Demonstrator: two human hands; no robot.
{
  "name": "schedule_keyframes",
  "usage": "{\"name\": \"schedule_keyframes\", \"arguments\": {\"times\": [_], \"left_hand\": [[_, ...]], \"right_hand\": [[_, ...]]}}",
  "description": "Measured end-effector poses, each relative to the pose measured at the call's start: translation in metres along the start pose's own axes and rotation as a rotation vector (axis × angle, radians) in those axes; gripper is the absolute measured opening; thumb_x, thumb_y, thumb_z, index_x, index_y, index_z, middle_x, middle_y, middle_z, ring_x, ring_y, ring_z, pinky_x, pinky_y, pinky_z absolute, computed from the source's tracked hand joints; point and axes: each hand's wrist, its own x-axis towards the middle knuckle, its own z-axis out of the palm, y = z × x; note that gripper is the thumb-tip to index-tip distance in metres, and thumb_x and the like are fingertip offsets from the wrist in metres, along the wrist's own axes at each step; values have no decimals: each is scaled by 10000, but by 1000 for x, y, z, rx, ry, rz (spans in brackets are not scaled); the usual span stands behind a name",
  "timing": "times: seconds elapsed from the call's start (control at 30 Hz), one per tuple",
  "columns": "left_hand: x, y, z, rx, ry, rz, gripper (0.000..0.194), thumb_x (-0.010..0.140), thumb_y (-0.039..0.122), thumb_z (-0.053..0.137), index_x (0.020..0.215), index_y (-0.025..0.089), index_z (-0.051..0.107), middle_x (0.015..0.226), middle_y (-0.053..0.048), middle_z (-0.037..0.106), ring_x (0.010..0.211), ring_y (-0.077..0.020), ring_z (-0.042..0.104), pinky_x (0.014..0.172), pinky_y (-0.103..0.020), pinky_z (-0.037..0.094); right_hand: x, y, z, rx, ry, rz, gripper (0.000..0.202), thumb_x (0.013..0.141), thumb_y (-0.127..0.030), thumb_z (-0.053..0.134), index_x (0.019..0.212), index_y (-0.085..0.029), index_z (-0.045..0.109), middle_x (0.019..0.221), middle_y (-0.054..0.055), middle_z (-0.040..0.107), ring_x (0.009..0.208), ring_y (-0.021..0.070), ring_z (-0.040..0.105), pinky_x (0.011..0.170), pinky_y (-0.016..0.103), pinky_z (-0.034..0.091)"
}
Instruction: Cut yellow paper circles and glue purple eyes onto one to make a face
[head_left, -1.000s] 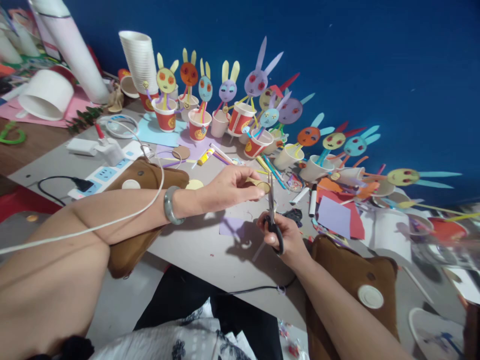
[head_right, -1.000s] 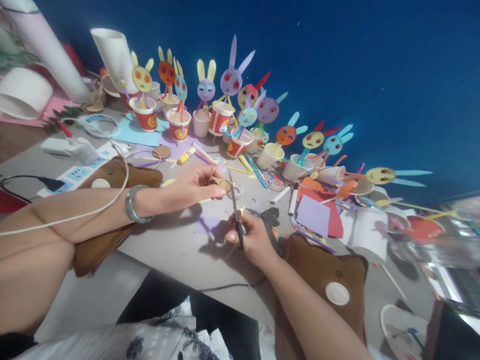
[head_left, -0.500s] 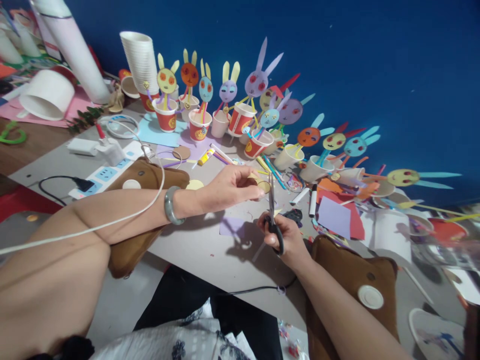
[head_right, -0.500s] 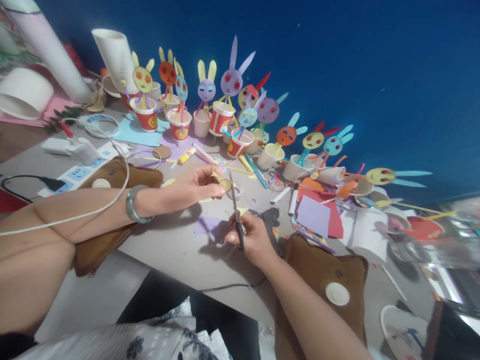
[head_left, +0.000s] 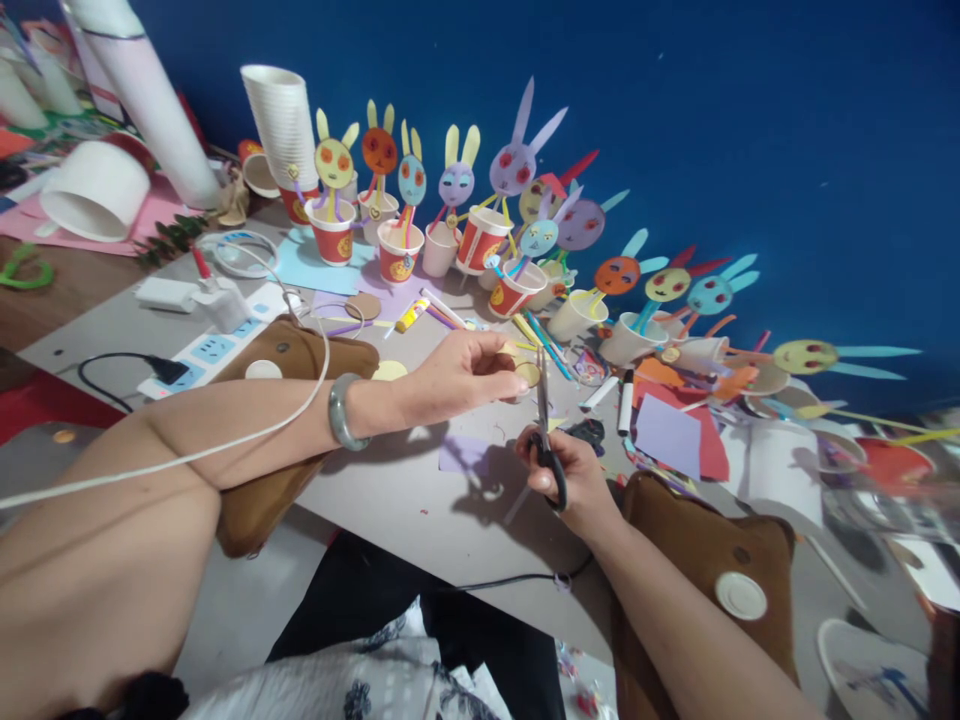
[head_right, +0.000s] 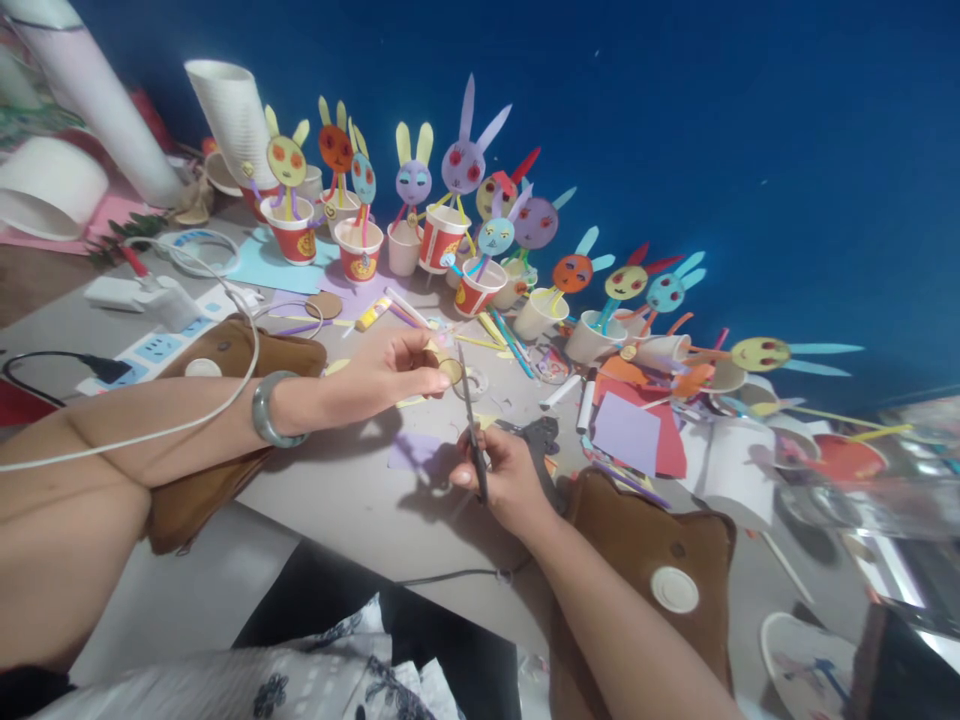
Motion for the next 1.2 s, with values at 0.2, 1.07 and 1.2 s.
{"name": "schedule_keyframes", "arguments": {"times": [0.2, 1.07, 1.2], "left_hand": [[0, 0, 0, 19, 15, 16, 118, 722, 163, 674, 688, 152, 562, 625, 39, 575, 579, -46, 521, 594, -194, 463], [0, -1, -2, 49, 64, 23, 147, 715, 169, 683, 689, 158, 539, 630, 46, 568, 594, -52, 550, 592, -194, 476], [0, -1, -2, 39, 70, 20, 167, 712, 174, 696, 694, 162, 531, 639, 48, 555, 601, -61, 567, 599, -205, 486]], "right_hand": [[1, -5, 1, -2, -22, -16, 700, 579, -865, 723, 584, -202, 497, 622, -7, 509, 580, 132, 406, 568, 296, 340], [1, 0, 1, 19, -20, -4, 691, 567, -863, 733, 594, -205, 525, 611, -13, 514, 564, 129, 393, 564, 297, 341], [1, 0, 1, 5, -16, -11, 689, 577, -864, 725, 586, -207, 517, 613, -10, 520, 569, 132, 399, 568, 303, 349]]}}
